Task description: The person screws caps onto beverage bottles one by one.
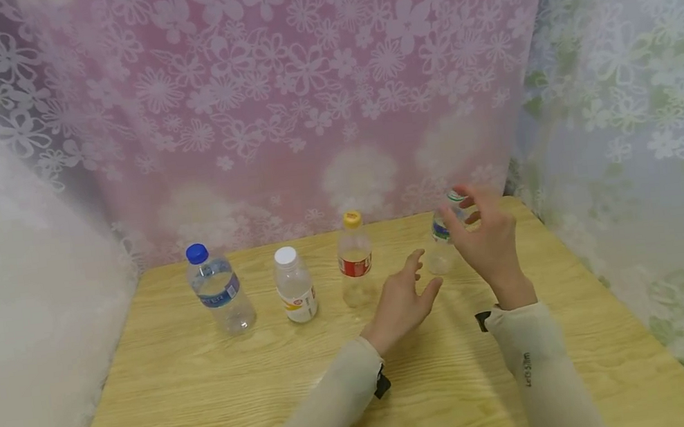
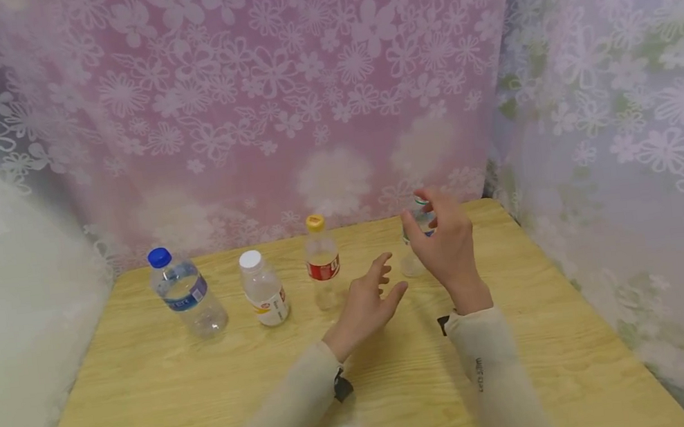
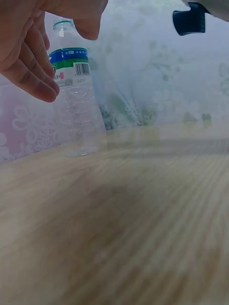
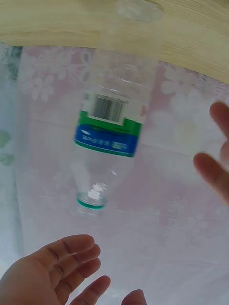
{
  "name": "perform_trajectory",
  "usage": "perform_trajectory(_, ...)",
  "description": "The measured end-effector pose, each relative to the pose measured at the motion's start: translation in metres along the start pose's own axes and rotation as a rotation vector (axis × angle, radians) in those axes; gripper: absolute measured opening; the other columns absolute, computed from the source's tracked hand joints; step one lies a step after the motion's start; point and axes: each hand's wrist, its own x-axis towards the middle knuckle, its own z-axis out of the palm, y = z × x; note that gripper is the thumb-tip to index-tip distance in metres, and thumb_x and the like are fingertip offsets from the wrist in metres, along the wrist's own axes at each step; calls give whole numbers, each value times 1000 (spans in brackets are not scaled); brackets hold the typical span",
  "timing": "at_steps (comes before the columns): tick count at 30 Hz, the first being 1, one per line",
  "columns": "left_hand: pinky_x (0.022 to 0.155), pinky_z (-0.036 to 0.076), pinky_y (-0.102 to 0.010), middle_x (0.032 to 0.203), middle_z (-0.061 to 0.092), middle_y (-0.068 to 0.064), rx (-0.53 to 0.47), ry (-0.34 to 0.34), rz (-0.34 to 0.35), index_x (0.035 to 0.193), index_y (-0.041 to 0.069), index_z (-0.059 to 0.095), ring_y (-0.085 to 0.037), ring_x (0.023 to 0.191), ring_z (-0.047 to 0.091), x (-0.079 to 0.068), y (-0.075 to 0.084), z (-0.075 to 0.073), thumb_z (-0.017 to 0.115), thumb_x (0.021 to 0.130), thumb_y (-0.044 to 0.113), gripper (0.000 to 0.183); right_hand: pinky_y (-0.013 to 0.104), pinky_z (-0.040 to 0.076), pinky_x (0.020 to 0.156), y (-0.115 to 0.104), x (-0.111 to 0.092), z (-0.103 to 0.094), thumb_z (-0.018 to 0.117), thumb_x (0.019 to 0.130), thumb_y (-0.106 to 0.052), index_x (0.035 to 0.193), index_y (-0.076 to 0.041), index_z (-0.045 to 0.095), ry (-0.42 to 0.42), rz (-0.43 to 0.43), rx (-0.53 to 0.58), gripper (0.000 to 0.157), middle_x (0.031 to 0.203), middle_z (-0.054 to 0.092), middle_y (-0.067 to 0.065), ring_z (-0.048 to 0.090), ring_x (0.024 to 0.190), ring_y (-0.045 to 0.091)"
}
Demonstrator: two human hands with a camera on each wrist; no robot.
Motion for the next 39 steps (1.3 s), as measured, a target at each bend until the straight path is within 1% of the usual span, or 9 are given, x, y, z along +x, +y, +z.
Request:
perform_trajectory(6,102,61,-41,148,61,-22,-52,32,-55,168,11,22,-35,124,70,34,6,5,57,110,38,73,20,44,75,19,3,-6,78,94,-12,137,5,62,32,76,-31,49,131,63,28,62,104,41)
perform_trajectory(10,98,63,-42,137,67,-24,-64,44,-86,169,10,16,-34,117,72,50,7,8,56,110,37,76,26,44,80,30,4,-5,79,94,-15,141,3,59,1,157,-13,54,137,60,27,60,112,43)
perform_trajectory(14,97,62,-43,134,68,-24,-97,25,-124,170,13,13,-35,118,70,59,6,13,56,110,41,79,39,49,87,40,3,0,75,97,-17,145,2,56,-48,238,37,55,145,56,26,58,123,47)
perform_trajectory(18,103,60,-46,145,62,-21,-112,17,-152,170,16,13,-35,126,67,63,2,19,57,109,41,80,60,52,96,48,-3,3,72,101,-21,150,0,51,-122,299,71,57,152,50,25,55,132,50)
perform_trajectory(21,109,56,-49,150,59,-19,-105,1,-178,171,19,12,-35,133,63,64,-1,22,59,108,42,82,68,51,101,53,-7,5,70,102,-25,152,-1,48,-175,334,78,60,156,48,24,53,135,51)
perform_trajectory(25,115,52,-49,157,55,-17,-99,-49,-202,171,23,9,-34,139,58,63,-3,25,60,107,43,85,67,50,105,57,-12,7,68,104,-33,157,-4,43,-242,396,94,65,159,46,24,52,138,51)
perform_trajectory(31,115,52,-47,159,53,-15,-90,-75,-173,171,20,12,-32,140,58,64,-6,30,62,106,39,84,67,49,106,60,-19,8,65,106,-36,161,-4,37,-292,429,106,70,159,45,26,53,137,53)
perform_trajectory(36,113,54,-44,155,57,-14,-70,-58,-154,171,19,14,-30,134,63,63,-8,32,61,107,39,81,66,51,104,61,-21,8,63,107,-36,161,-5,37,-300,416,104,67,157,47,29,55,134,54)
perform_trajectory(39,108,57,-43,135,70,-14,-77,-62,-150,171,19,14,-25,113,73,61,-8,33,61,107,39,81,65,52,103,63,-23,8,62,107,-34,160,-4,38,-305,414,94,65,155,48,29,56,133,53)
